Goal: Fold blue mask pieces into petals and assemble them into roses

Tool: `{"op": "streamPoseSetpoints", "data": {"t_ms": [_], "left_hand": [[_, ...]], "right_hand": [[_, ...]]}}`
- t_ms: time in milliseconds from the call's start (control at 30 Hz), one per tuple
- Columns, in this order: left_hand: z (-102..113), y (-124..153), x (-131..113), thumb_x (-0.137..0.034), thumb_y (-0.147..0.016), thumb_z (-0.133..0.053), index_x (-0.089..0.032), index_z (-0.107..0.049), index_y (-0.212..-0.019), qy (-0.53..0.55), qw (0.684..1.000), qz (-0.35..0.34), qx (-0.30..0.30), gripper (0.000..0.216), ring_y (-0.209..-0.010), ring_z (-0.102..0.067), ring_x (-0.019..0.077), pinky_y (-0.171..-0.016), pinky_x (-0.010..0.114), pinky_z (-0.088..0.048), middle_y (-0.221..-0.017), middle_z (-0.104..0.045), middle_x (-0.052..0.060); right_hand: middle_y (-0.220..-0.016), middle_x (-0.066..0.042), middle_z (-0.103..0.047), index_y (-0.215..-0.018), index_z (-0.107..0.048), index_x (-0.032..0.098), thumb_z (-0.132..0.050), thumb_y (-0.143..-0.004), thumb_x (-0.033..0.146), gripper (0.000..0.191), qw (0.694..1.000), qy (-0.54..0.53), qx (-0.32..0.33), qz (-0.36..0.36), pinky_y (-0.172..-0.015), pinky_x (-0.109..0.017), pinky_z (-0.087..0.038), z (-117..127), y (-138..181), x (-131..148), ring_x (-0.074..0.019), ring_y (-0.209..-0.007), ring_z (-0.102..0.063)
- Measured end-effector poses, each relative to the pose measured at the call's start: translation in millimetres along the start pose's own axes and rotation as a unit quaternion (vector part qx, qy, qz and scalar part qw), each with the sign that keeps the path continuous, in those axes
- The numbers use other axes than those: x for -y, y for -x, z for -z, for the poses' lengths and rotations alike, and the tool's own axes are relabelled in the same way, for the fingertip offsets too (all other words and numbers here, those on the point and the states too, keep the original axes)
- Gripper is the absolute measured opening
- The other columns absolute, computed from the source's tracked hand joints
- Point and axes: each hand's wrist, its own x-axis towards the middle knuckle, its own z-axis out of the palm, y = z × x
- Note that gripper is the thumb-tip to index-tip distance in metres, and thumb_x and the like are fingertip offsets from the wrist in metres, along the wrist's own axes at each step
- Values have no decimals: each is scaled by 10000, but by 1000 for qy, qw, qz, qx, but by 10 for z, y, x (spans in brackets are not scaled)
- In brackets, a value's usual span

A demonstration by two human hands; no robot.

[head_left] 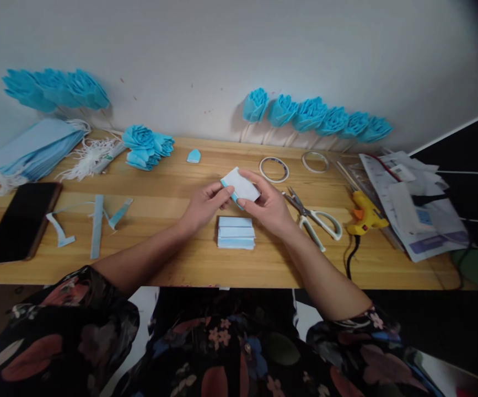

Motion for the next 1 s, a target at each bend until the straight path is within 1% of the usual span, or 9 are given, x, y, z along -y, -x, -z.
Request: {"op": "streamPoseSetpoints", "data": {"t_ms": [167,333,533,633,733,800,867,933,1000], "left_hand": [[14,-8,12,-449,-792,-667,-172,-564,-558,38,999,2,-10,377,-574,-470,96,-586,245,-398,-568,-532,-19],[17,-17,29,-474,-802,-666,-169,-585,-568,75,997,9,4,393,-587,-482,99,-606,251,-402,-583,-551,-11],[24,-11,4,-480,-785,-686,-167,-599,-578,30,998,35,48,386,-607,-499,115,-634,273,-396,-585,-564,-8],[35,-18,13,-415,-801,-686,-165,-610,-554,28,998,42,41,360,-599,-489,111,-642,280,-388,-570,-564,-6],[45,-51,51,-369,-796,-701,-161,-641,-586,101,992,65,28,301,-598,-504,112,-638,284,-396,-588,-594,6],[48,-78,70,-347,-775,-726,-155,-672,-642,174,981,78,28,240,-626,-539,122,-639,287,-415,-648,-645,28],[50,-98,68,-331,-751,-753,-148,-700,-705,230,968,93,34,196,-657,-575,132,-651,292,-442,-723,-694,50],[49,-102,44,-322,-740,-771,-139,-716,-737,257,960,106,42,191,-691,-610,144,-686,300,-471,-768,-721,67],[46,-94,12,-319,-753,-770,-133,-729,-768,263,957,116,49,192,-749,-646,160,-752,317,-495,-796,-736,77]], "right_hand": [[-1328,-55,-613,-1397,-533,322,-681,-818,311,598,1000,5,3,6,-806,-384,-527,-2,0,4,-221,-953,-613],[-1298,-61,-628,-1417,-503,306,-672,-819,321,621,1000,-2,4,5,-794,-383,-533,-5,-6,17,-217,-937,-617],[-1258,-57,-636,-1402,-517,296,-689,-816,341,612,1000,-11,-5,11,-765,-355,-526,-13,-5,-12,-192,-893,-611],[-1111,-51,-678,-1401,-519,301,-682,-835,392,596,1000,-14,4,0,-734,-359,-531,3,-9,-22,-185,-830,-611],[-946,-38,-688,-1420,-498,296,-571,-918,459,534,1000,-6,-23,7,-747,-376,-541,59,-24,-40,-184,-798,-625],[-994,-47,-695,-1424,-490,307,-497,-956,470,496,997,25,-62,34,-806,-403,-548,116,-36,-41,-203,-888,-649],[-1151,-63,-685,-1426,-482,331,-490,-959,455,483,991,78,-84,77,-890,-445,-541,178,-42,-16,-238,-1056,-638],[-1317,-63,-628,-1429,-474,354,-542,-932,434,508,979,142,-71,128,-997,-510,-497,231,-43,34,-279,-1231,-566],[-1433,-43,-553,-1424,-474,373,-614,-887,416,557,964,197,-32,175,-1100,-583,-402,265,-40,91,-314,-1359,-460]]}}
